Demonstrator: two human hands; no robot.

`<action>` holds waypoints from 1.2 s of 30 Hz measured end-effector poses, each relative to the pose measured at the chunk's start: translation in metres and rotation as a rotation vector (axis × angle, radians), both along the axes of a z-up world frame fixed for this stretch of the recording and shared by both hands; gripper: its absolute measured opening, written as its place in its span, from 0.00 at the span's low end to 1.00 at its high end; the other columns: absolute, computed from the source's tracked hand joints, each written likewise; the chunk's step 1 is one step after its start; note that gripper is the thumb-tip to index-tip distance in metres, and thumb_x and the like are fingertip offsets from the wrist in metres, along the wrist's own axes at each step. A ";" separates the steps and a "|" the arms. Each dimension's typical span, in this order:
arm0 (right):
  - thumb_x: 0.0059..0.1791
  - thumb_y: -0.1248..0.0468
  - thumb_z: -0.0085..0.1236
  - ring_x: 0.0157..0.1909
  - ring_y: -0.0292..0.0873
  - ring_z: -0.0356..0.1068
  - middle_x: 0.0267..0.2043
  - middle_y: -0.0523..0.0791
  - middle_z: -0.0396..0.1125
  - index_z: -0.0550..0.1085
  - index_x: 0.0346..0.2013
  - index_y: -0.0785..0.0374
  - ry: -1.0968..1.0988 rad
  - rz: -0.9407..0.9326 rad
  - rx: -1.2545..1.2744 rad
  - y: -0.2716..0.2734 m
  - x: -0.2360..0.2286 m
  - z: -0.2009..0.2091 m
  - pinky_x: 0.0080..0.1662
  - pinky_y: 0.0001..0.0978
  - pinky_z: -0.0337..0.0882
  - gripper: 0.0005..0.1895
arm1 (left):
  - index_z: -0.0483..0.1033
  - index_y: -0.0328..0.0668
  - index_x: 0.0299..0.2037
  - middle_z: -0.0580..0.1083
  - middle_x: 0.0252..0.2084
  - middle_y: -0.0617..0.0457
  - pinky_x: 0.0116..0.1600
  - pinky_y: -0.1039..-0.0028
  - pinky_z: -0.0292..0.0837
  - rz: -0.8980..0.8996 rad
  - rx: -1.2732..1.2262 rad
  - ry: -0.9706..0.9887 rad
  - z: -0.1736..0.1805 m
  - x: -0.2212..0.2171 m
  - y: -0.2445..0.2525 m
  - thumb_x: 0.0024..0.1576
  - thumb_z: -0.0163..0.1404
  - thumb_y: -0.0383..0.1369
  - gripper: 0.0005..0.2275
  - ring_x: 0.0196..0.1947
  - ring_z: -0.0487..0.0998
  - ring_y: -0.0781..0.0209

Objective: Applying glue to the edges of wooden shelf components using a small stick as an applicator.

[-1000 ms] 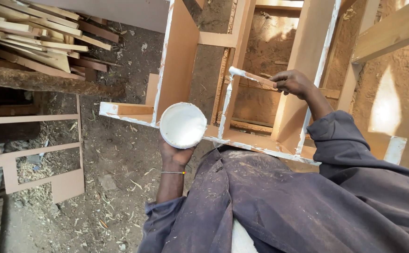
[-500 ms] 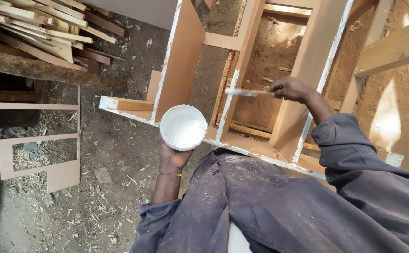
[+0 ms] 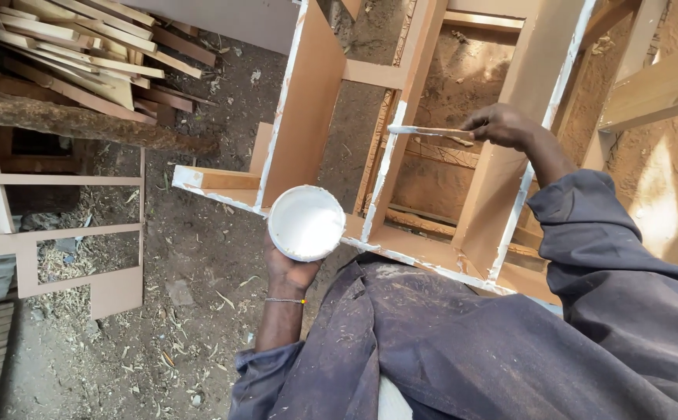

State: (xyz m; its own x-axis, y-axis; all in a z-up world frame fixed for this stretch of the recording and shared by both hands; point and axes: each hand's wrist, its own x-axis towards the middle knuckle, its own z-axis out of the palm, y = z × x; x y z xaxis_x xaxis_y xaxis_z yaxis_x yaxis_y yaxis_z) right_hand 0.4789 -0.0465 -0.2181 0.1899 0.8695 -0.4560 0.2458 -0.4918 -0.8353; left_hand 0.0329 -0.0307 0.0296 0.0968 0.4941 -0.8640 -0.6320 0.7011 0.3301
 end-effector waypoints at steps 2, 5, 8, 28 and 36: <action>0.46 0.70 0.65 0.35 0.45 0.70 0.39 0.54 0.73 0.79 0.49 0.65 0.025 0.002 -0.025 0.006 0.007 -0.012 0.35 0.32 0.73 0.16 | 0.79 0.52 0.52 0.80 0.50 0.49 0.54 0.55 0.79 0.012 0.003 0.002 -0.003 -0.002 -0.001 0.53 0.52 0.53 0.22 0.48 0.82 0.48; 0.50 0.62 0.68 0.40 0.47 0.75 0.44 0.50 0.74 0.81 0.51 0.53 -0.088 -0.107 0.105 0.027 0.021 -0.019 0.38 0.35 0.74 0.15 | 0.79 0.50 0.53 0.80 0.50 0.48 0.53 0.54 0.79 0.017 0.005 0.015 -0.016 -0.009 -0.002 0.53 0.51 0.53 0.23 0.48 0.82 0.47; 0.53 0.70 0.62 0.40 0.44 0.71 0.45 0.50 0.74 0.80 0.48 0.61 -0.151 -0.129 0.019 0.031 0.012 0.021 0.43 0.36 0.76 0.09 | 0.74 0.58 0.58 0.75 0.57 0.48 0.49 0.45 0.74 -0.084 0.040 0.002 -0.022 -0.012 -0.001 0.42 0.55 0.55 0.31 0.56 0.73 0.38; 0.49 0.58 0.71 0.35 0.38 0.71 0.37 0.47 0.71 0.80 0.46 0.60 0.087 -0.306 0.197 0.079 0.053 -0.076 0.34 0.28 0.73 0.14 | 0.78 0.54 0.54 0.79 0.53 0.50 0.54 0.48 0.75 0.083 -0.116 0.078 -0.015 0.004 -0.010 0.51 0.52 0.53 0.24 0.52 0.79 0.43; 0.44 0.56 0.66 0.42 0.44 0.75 0.35 0.39 0.74 0.83 0.45 0.40 -0.286 -0.529 0.116 0.078 -0.009 -0.052 0.47 0.40 0.72 0.15 | 0.77 0.57 0.55 0.78 0.54 0.52 0.57 0.49 0.74 0.078 -0.133 0.071 -0.015 0.011 -0.011 0.50 0.51 0.53 0.25 0.54 0.78 0.46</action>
State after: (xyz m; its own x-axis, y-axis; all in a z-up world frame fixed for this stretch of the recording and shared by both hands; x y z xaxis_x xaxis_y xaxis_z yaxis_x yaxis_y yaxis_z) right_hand 0.4703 0.0312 -0.2698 0.7104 0.6647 -0.2314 0.2151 -0.5181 -0.8279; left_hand 0.0441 -0.0416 0.0141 -0.0007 0.3790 -0.9254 -0.6644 0.6915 0.2837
